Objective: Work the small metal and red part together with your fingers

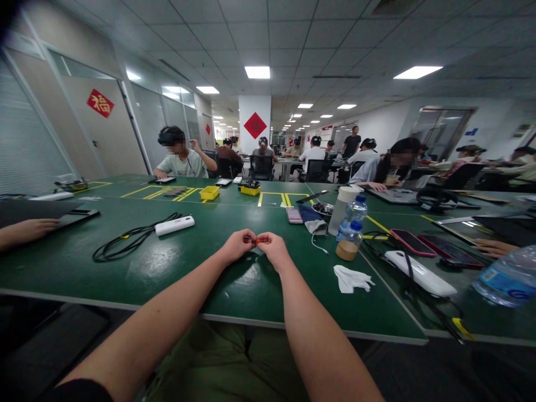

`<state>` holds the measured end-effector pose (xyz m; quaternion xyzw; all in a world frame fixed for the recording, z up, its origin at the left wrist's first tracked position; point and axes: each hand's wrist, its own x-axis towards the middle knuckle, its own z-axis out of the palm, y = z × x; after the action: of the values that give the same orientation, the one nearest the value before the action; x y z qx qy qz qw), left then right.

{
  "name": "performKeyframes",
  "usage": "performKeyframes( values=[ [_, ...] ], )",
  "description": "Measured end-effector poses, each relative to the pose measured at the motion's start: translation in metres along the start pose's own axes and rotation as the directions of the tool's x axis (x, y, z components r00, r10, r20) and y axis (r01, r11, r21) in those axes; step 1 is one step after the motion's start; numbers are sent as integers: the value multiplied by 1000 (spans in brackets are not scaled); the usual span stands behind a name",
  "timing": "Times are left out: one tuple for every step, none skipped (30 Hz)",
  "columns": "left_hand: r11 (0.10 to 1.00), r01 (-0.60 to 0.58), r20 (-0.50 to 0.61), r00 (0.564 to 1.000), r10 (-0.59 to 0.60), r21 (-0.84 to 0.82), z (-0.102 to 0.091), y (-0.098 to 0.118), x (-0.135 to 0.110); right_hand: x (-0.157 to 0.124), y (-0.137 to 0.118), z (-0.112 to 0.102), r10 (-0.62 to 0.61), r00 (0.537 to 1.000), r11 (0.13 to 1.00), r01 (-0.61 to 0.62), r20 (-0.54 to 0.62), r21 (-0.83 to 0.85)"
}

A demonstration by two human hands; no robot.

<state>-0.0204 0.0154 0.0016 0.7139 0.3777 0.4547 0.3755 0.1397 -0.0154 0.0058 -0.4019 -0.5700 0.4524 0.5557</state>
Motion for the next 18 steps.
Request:
performKeyframes(
  values=[
    [1000, -9, -1, 1000, 9, 12, 0, 0, 0, 0, 0, 0, 1, 1000, 1000, -1, 2, -6],
    [1000, -17, -3, 1000, 17, 24, 0, 0, 0, 0, 0, 0, 3, 1000, 1000, -3, 3, -11],
    [999, -24, -4, 1000, 25, 34, 0, 0, 0, 0, 0, 0, 5, 1000, 1000, -5, 2, -17],
    [999, -31, -6, 999, 31, 44, 0, 0, 0, 0, -1, 1, 7, 1000, 1000, -7, 0, -22],
    [998, -38, -9, 999, 38, 54, 0, 0, 0, 0, -1, 1, 8, 1000, 1000, -8, -2, -27],
    [997, -44, -13, 999, 45, 63, -1, 0, 0, -1, -1, 1, 9, 1000, 999, -10, -4, -32],
    [996, -50, -16, 999, 51, 71, -1, 0, 0, -1, -1, 1, 10, 1000, 999, -10, -5, -36],
    [995, -55, -17, 998, 57, 77, -1, 0, 0, -1, -1, 1, 11, 1000, 999, -11, -7, -39],
    [995, -61, -18, 998, 63, 82, -1, 0, 0, -1, -2, 1, 11, 1000, 999, -11, -7, -41],
    [994, -66, -17, 998, 68, 86, -1, 0, 0, -1, -2, 1, 11, 1000, 999, -11, -6, -43],
    [993, -71, -16, 997, 73, 91, -1, 0, 0, -1, -2, 1, 10, 1000, 999, -10, -6, -45],
    [993, -77, -14, 997, 78, 95, 0, 0, 0, -1, -2, 0, 9, 1000, 999, -9, -6, -46],
    [992, -82, -12, 996, 84, 99, 0, 0, 0, -1, -2, 0, 8, 1000, 999, -9, -6, -48],
    [991, -89, -10, 996, 90, 103, 0, 1, -1, -1, -2, 1, 7, 1000, 999, -8, -6, -50],
    [990, -96, -8, 995, 97, 108, 0, 1, -1, -1, -2, 1, 6, 1000, 999, -7, -6, -52],
    [988, -105, -6, 994, 106, 113, 0, 2, -1, -1, -2, 1, 5, 1000, 999, -6, -5, -53],
    [986, -114, -6, 993, 116, 119, 0, 2, -1, -1, -2, 1, 4, 1000, 999, -4, -4, -54],
    [984, -125, -7, 992, 127, 126, 0, 3, -2, -1, -2, 1, 3, 1000, 998, -3, -3, -55]
  ],
)
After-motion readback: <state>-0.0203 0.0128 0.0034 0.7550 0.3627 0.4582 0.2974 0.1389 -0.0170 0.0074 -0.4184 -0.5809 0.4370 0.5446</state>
